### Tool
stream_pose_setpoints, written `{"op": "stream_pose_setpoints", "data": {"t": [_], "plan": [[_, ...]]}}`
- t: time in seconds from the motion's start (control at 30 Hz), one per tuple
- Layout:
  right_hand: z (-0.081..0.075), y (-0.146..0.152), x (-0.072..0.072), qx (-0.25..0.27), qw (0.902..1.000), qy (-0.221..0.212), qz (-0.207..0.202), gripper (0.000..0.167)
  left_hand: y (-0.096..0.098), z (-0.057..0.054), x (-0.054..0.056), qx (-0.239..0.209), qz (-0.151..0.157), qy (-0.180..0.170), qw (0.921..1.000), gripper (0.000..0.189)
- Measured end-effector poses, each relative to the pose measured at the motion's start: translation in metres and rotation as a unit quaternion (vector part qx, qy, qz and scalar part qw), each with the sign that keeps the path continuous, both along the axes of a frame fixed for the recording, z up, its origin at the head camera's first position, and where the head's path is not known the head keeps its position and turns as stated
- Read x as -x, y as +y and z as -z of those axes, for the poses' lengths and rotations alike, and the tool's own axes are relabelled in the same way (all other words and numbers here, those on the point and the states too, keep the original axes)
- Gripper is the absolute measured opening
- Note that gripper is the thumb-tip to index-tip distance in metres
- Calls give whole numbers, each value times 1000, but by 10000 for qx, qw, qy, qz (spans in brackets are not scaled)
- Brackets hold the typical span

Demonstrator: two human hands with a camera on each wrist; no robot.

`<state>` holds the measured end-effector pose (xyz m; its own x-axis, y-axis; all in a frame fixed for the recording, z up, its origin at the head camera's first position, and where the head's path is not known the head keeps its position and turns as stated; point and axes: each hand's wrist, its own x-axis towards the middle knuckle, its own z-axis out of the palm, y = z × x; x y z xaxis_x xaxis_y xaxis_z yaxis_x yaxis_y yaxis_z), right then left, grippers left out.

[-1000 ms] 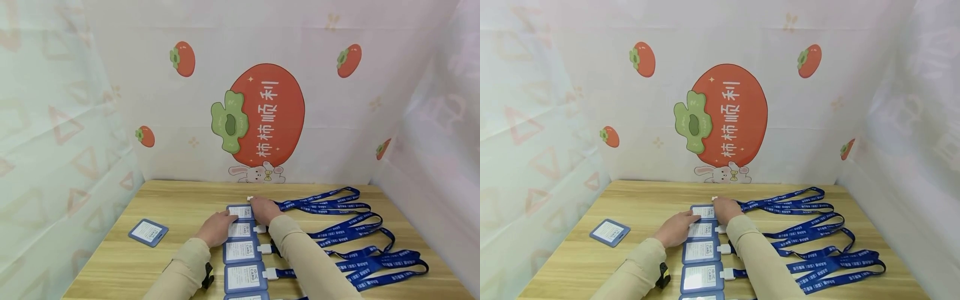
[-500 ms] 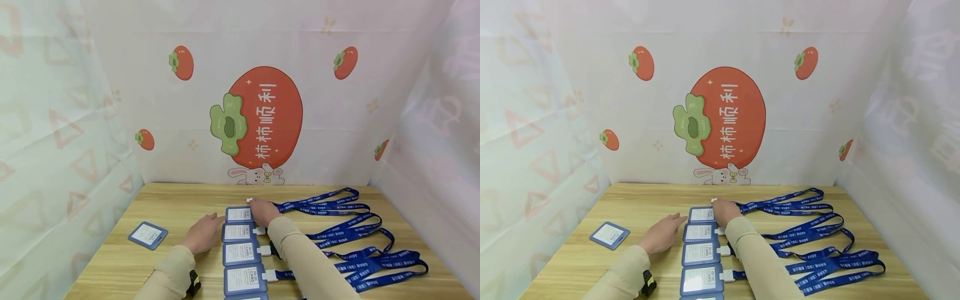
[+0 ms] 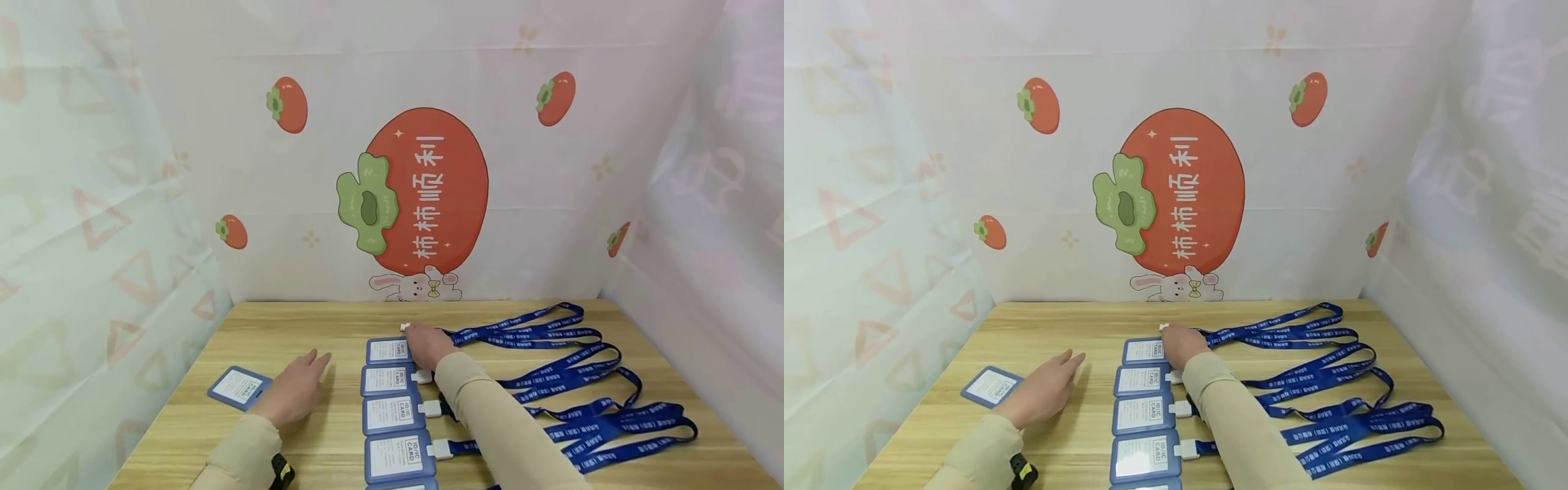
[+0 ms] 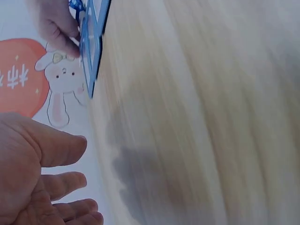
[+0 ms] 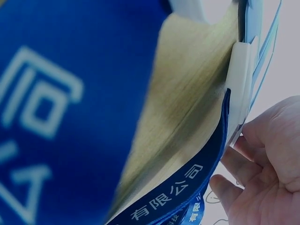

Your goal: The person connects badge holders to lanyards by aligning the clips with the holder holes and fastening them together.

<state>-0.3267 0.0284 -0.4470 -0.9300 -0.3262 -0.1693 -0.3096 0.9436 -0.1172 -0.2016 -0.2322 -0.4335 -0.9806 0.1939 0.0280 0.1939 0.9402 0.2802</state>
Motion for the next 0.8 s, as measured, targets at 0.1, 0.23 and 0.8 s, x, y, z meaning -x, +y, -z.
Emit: {"op": "stream_pose_setpoints", "data": {"t": [0.1,0.23,0.8], "plan": [[0,0,0,23,10000,32,-16,40,-10,-2,-7,45,-78,-27,10000,51],[0,0,0,74,10000,47,15,41,-22,-3,-14,255,-215,-8,9994,50],[2,3,-1,495,9986,-90,180,42,-38,2,-22,637,-644,-111,9958,52]]}}
